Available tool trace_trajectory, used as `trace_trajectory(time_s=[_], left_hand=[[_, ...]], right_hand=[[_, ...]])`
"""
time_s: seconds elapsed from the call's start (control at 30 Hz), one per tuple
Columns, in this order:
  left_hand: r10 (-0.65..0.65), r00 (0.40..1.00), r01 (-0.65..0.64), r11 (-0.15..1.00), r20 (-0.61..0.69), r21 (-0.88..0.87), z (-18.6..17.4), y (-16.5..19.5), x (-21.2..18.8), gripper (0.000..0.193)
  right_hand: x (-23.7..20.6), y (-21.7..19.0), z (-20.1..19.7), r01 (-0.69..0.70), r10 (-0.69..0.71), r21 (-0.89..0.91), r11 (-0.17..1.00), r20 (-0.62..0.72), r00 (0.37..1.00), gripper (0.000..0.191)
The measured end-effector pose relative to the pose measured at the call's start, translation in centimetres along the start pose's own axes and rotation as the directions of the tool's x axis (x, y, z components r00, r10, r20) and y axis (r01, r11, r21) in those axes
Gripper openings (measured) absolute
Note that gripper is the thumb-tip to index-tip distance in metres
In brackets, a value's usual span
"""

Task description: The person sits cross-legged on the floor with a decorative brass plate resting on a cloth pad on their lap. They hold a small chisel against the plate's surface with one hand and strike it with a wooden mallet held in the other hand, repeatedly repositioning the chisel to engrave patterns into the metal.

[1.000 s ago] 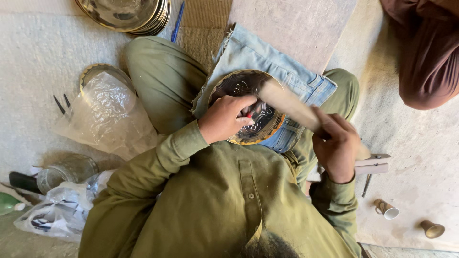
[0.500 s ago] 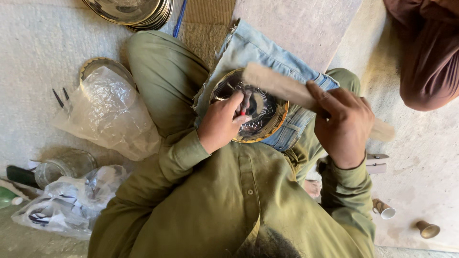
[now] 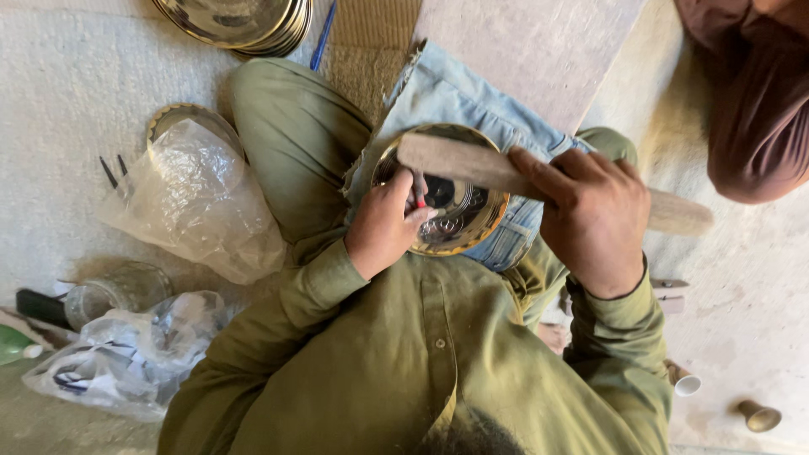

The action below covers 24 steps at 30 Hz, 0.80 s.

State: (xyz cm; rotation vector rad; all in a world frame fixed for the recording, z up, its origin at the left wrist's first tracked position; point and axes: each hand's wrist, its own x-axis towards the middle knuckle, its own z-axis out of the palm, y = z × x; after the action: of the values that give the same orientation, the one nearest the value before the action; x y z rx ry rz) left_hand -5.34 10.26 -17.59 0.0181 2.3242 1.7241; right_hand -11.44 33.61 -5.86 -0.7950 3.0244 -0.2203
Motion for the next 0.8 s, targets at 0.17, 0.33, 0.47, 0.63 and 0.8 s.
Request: trace_trajectory(time_s=[0.17, 0.33, 0.47, 0.63, 0.8], left_hand=[[-0.003, 1.000, 0.003, 1.000, 0.001, -0.002, 0.0, 0.0, 0.0, 0.032], [-0.068, 0.997, 0.067, 0.997, -0.021, -0.033, 0.0, 0.1, -0.2, 0.035], [-0.131, 0.991, 0.129, 0.990, -0.022, -0.055, 0.0, -0.1, -0.8, 0.033], [-0.045, 0.995, 0.045, 0.999, -0.085, -0.006, 0.0, -0.6, -1.2, 0.033], [-0.098, 0.992, 0.098, 0.995, -0.075, -0.011, 0.1, -0.7, -1.3, 0.034]], right_hand=[[0.4, -0.2, -0.6, -0.006, 0.006, 0.018, 1.000, -0.010, 1.000, 0.044], [1.0, -0.4, -1.1, 0.009, -0.006, 0.041, 0.999, -0.064, 0.998, 0.048], [1.2, -0.8, -1.1, 0.057, -0.051, 0.059, 0.997, -0.099, 0.994, 0.040], [1.3, -1.3, -1.3, 0.045, -0.043, 0.040, 0.998, -0.056, 0.998, 0.046], [0.9, -1.3, -1.2, 0.047, -0.046, 0.016, 0.999, -0.013, 0.999, 0.049]])
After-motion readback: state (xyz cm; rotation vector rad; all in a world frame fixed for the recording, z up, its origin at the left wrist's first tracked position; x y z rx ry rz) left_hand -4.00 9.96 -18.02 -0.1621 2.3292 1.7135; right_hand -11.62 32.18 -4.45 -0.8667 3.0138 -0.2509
